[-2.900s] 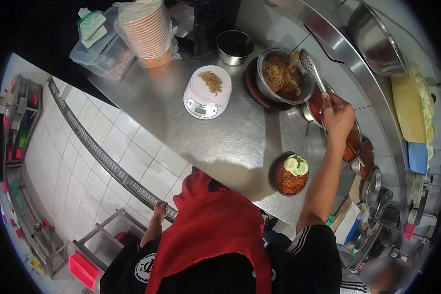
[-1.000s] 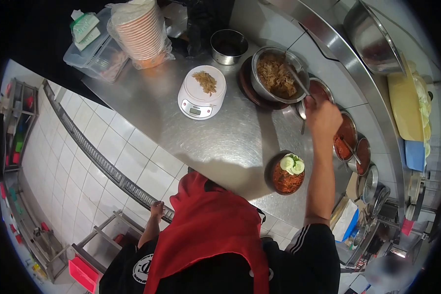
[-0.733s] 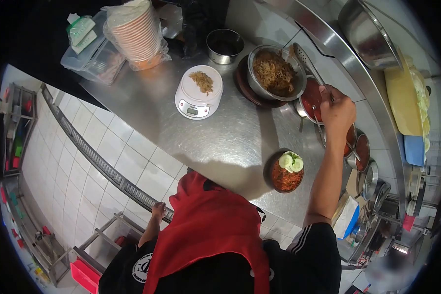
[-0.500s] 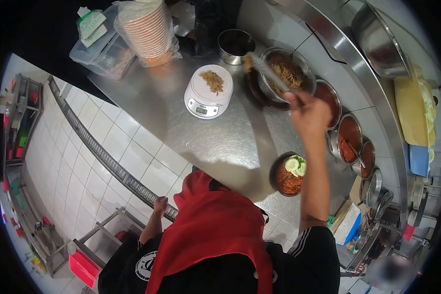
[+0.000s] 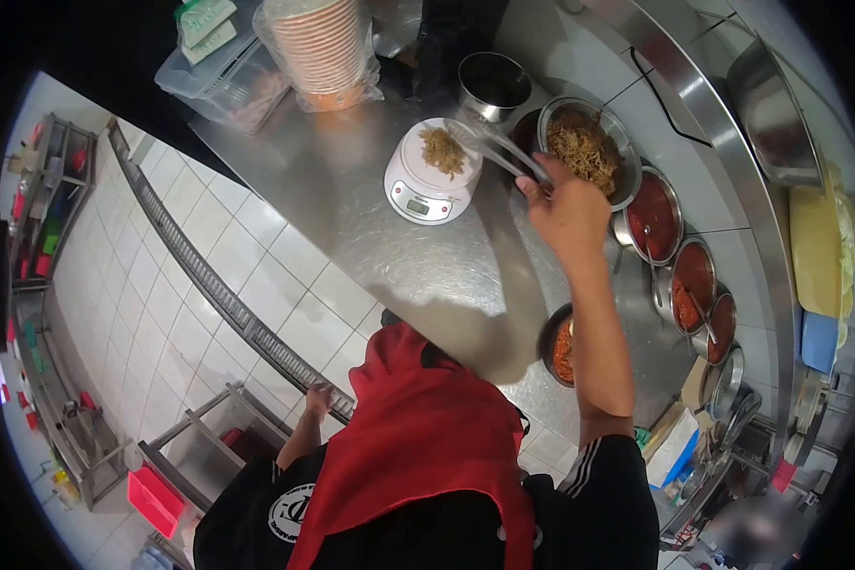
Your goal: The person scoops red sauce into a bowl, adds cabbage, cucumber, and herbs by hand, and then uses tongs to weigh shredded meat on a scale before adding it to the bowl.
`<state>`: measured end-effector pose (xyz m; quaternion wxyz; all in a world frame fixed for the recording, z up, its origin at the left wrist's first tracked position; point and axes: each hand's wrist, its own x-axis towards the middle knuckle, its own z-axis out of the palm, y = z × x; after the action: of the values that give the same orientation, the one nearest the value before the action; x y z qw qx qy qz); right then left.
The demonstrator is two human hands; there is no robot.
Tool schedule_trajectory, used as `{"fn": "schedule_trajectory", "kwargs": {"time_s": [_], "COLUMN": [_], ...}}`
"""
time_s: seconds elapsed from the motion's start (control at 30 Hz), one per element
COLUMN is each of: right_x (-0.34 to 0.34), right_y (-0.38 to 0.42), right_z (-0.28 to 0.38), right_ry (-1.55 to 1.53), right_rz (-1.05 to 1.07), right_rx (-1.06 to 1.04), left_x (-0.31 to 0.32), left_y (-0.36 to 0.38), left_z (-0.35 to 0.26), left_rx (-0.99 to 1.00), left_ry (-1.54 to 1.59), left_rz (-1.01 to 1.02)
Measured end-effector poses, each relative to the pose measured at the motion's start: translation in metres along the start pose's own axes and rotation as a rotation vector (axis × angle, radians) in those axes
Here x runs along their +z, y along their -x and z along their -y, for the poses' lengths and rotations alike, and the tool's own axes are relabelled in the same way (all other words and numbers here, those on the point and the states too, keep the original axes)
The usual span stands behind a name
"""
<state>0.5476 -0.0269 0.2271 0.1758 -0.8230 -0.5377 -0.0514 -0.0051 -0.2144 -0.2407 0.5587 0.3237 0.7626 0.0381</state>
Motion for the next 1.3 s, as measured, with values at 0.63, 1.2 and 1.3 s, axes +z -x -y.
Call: {"fn": "schedule_trajectory", "kwargs": {"time_s": [0.63, 1.2, 1.3], "right_x": [0.025, -0.032, -0.052], "right_y": [0.003, 0.000, 0.007], "right_z": [-0.031, -0.085, -0.092], "right_ry": [-0.365, 0.010, 0.106], "right_rz": [-0.060, -0.353, -0.245], "right_rx": [-0.126, 0.006, 0.018], "left_x": [0.001, -0.001, 0.001], "left_y": [0.019, -0.002, -0.018], "left_z": [-0.063, -0.025, -0.005], "left_rx": [-0.006, 0.059, 0.068], "left_ry": [-0.035, -0.059, -0.066], "left_rz": [0.022, 0.013, 0.033]}}
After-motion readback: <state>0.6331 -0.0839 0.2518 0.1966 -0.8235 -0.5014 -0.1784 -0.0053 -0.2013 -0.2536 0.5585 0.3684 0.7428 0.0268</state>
